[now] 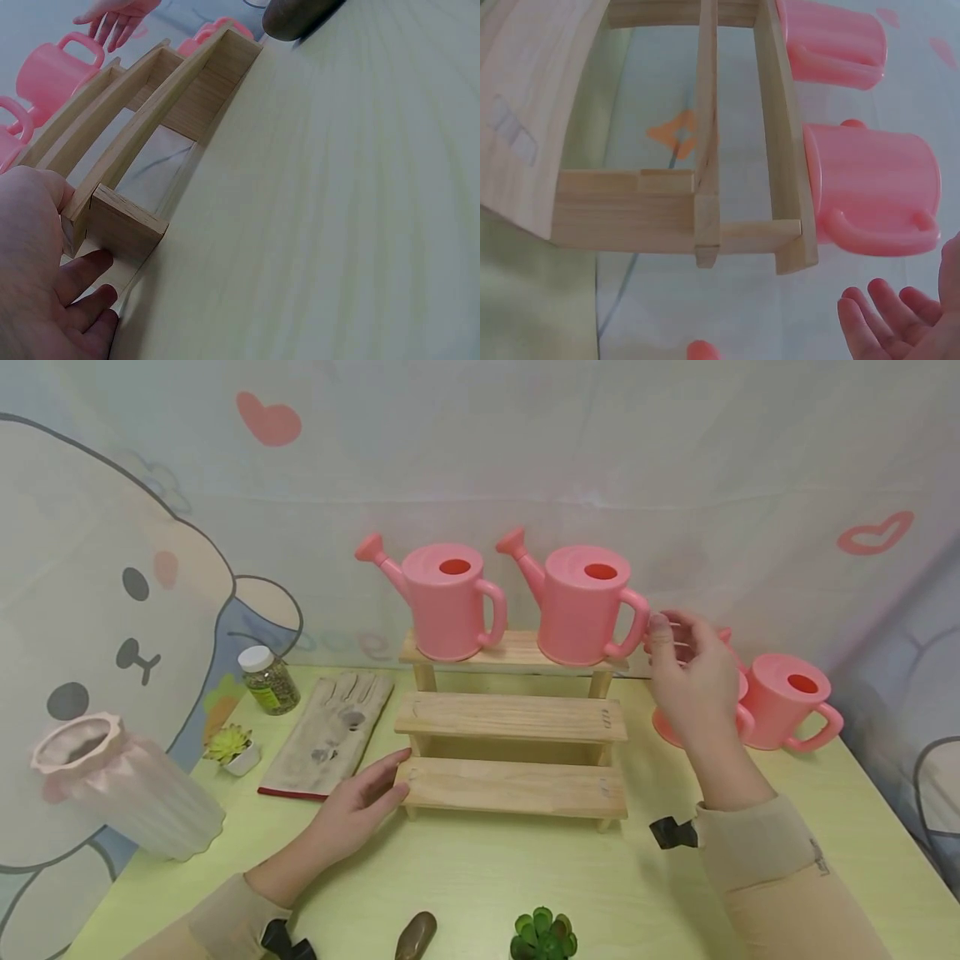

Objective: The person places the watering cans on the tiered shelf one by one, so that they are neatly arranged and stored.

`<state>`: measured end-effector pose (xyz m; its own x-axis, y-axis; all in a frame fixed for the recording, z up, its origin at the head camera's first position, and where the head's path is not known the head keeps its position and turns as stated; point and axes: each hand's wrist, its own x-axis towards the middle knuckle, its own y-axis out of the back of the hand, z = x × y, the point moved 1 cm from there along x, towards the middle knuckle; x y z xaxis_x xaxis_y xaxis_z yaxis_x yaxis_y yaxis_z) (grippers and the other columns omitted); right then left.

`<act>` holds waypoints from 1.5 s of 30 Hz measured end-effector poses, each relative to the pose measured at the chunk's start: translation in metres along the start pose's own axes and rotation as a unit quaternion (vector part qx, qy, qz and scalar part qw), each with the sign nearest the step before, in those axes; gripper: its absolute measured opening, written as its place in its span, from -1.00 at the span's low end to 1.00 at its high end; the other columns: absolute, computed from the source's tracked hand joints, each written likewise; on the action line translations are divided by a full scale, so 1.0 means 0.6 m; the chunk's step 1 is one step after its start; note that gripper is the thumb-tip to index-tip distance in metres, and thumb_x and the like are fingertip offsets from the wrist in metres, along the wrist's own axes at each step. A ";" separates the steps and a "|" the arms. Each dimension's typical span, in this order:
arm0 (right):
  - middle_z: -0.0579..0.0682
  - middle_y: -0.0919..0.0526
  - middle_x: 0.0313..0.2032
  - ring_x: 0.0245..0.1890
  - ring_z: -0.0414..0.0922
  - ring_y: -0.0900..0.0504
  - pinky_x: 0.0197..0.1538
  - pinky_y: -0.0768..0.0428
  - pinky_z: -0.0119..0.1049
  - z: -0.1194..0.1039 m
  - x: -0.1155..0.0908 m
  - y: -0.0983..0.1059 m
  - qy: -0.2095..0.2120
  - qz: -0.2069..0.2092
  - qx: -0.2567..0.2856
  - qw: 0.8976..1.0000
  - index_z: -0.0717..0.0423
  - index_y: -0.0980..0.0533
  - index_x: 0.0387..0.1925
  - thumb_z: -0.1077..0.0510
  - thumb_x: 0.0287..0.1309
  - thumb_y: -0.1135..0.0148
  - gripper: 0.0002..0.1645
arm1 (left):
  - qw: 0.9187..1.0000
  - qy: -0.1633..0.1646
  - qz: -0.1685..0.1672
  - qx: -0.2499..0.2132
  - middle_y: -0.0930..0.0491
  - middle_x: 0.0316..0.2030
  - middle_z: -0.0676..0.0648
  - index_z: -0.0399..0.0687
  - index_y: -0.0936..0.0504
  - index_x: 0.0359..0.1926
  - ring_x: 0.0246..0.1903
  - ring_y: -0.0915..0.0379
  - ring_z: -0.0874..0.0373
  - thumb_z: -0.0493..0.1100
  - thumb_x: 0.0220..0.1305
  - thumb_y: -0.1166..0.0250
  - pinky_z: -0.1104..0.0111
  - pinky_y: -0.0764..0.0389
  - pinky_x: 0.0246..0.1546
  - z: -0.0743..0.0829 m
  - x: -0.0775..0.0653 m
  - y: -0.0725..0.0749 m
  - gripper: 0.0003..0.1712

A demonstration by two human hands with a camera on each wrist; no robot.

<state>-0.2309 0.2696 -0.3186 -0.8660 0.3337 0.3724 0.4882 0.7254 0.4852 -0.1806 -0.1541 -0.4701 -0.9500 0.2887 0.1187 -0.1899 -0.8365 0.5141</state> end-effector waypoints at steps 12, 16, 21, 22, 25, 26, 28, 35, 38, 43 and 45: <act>-0.26 -0.75 -0.07 -0.20 -0.41 -0.76 -0.14 -0.63 -0.64 0.066 -0.034 0.026 -0.002 0.073 0.130 0.989 -0.03 -0.56 0.20 -0.15 0.48 -0.07 -0.54 | 1.000 0.002 0.003 0.003 -0.55 0.34 0.06 0.45 -0.36 0.47 0.36 -0.47 0.14 0.25 0.46 -0.20 0.01 -0.42 0.41 -0.001 -0.002 0.001 -0.39; -0.31 -0.76 -0.09 -0.22 -0.44 -0.76 -0.13 -0.62 -0.67 0.101 -0.049 0.044 0.008 0.101 0.131 0.986 0.03 -0.56 0.19 -0.10 0.48 -0.10 -0.57 | 1.000 0.000 0.000 0.002 -0.54 0.35 0.07 0.46 -0.35 0.47 0.35 -0.49 0.14 0.26 0.46 -0.19 0.02 -0.44 0.39 0.000 0.000 0.000 -0.39; -0.32 -0.75 -0.05 -0.21 -0.57 -0.68 -0.08 -0.53 -0.76 0.143 -0.059 0.065 -0.019 0.129 0.071 0.989 -0.08 -0.55 0.24 -0.13 0.48 -0.10 -0.56 | 1.000 -0.002 -0.001 0.004 -0.56 0.32 0.07 0.50 -0.35 0.46 0.34 -0.50 0.14 0.27 0.46 -0.19 0.01 -0.45 0.37 -0.002 -0.001 -0.001 -0.40; -0.31 -0.74 -0.03 -0.19 -0.60 -0.64 -0.05 -0.49 -0.78 0.152 -0.059 0.069 -0.024 0.137 0.048 0.989 -0.11 -0.56 0.25 -0.16 0.48 -0.10 -0.54 | 1.000 -0.002 0.001 0.006 -0.56 0.33 0.07 0.51 -0.34 0.46 0.34 -0.49 0.14 0.27 0.46 -0.19 0.01 -0.45 0.37 -0.002 -0.001 -0.001 -0.40; -0.35 -0.68 0.01 -0.12 -0.64 -0.50 0.01 -0.46 -0.73 0.179 -0.055 0.079 -0.051 0.156 -0.008 0.986 -0.22 -0.54 0.28 -0.24 0.46 -0.07 -0.51 | 1.000 -0.004 0.008 0.011 -0.56 0.32 0.05 0.50 -0.35 0.46 0.34 -0.49 0.14 0.25 0.46 -0.20 0.01 -0.45 0.38 -0.003 -0.001 0.000 -0.40; -0.39 -0.65 0.00 -0.10 -0.64 -0.46 0.02 -0.45 -0.70 0.188 -0.053 0.082 -0.064 0.164 -0.019 0.984 -0.25 -0.53 0.28 -0.26 0.45 -0.06 -0.51 | 1.000 -0.005 0.008 0.011 -0.56 0.32 0.05 0.49 -0.35 0.46 0.34 -0.49 0.14 0.25 0.46 -0.19 0.01 -0.46 0.37 -0.003 -0.001 0.000 -0.40; -0.49 -0.58 -0.05 -0.10 -0.63 -0.42 0.05 -0.44 -0.67 0.205 -0.051 0.088 -0.084 0.194 -0.029 0.977 -0.27 -0.53 0.28 -0.29 0.44 -0.06 -0.50 | 1.000 -0.005 0.007 0.009 -0.55 0.33 0.05 0.48 -0.35 0.46 0.35 -0.49 0.13 0.24 0.46 -0.20 0.01 -0.46 0.37 -0.002 -0.001 0.000 -0.40; -0.41 -0.58 0.15 -0.03 -0.61 -0.37 0.24 -0.43 -0.59 0.252 -0.049 0.098 -0.132 0.282 -0.018 0.950 -0.37 -0.48 0.27 -0.25 0.47 -0.01 -0.56 | 1.000 0.007 0.002 0.002 -0.56 0.32 0.04 0.44 -0.36 0.47 0.35 -0.48 0.14 0.21 0.46 -0.21 0.02 -0.44 0.39 0.000 -0.002 0.001 -0.39; -0.32 -0.55 0.24 0.07 -0.57 -0.36 0.33 -0.36 -0.54 0.272 -0.050 0.101 -0.134 0.299 -0.017 0.945 -0.36 -0.46 0.29 -0.24 0.45 -0.04 -0.54 | 1.000 0.012 -0.002 -0.002 -0.55 0.33 0.04 0.43 -0.35 0.47 0.36 -0.47 0.14 0.21 0.47 -0.21 0.03 -0.43 0.39 0.001 -0.003 0.001 -0.39; -0.31 -0.33 0.44 0.41 -0.33 -0.26 0.54 -0.17 -0.42 0.304 -0.051 0.110 -0.172 0.261 -0.007 0.950 -0.40 -0.27 0.45 -0.25 0.45 -0.01 -0.40 | 1.000 0.010 -0.003 -0.003 -0.51 0.37 0.06 0.42 -0.36 0.47 0.38 -0.46 0.13 0.24 0.46 -0.20 0.02 -0.42 0.40 0.003 -0.002 0.001 -0.38; -0.30 -0.24 0.51 0.52 -0.27 -0.18 0.59 -0.10 -0.38 0.317 -0.049 0.114 -0.192 0.234 0.010 0.953 -0.41 -0.18 0.50 -0.23 0.46 -0.01 -0.35 | 1.000 0.006 -0.003 -0.001 -0.51 0.38 0.06 0.42 -0.36 0.47 0.37 -0.46 0.13 0.25 0.46 -0.20 0.02 -0.43 0.39 0.003 -0.002 0.001 -0.38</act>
<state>-0.1926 0.4239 -0.4470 -0.5317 0.8163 0.2255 0.8317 0.4531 0.3209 -0.1794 -0.1543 -0.4684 -0.9518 0.2882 0.1052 -0.1964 -0.8357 0.5128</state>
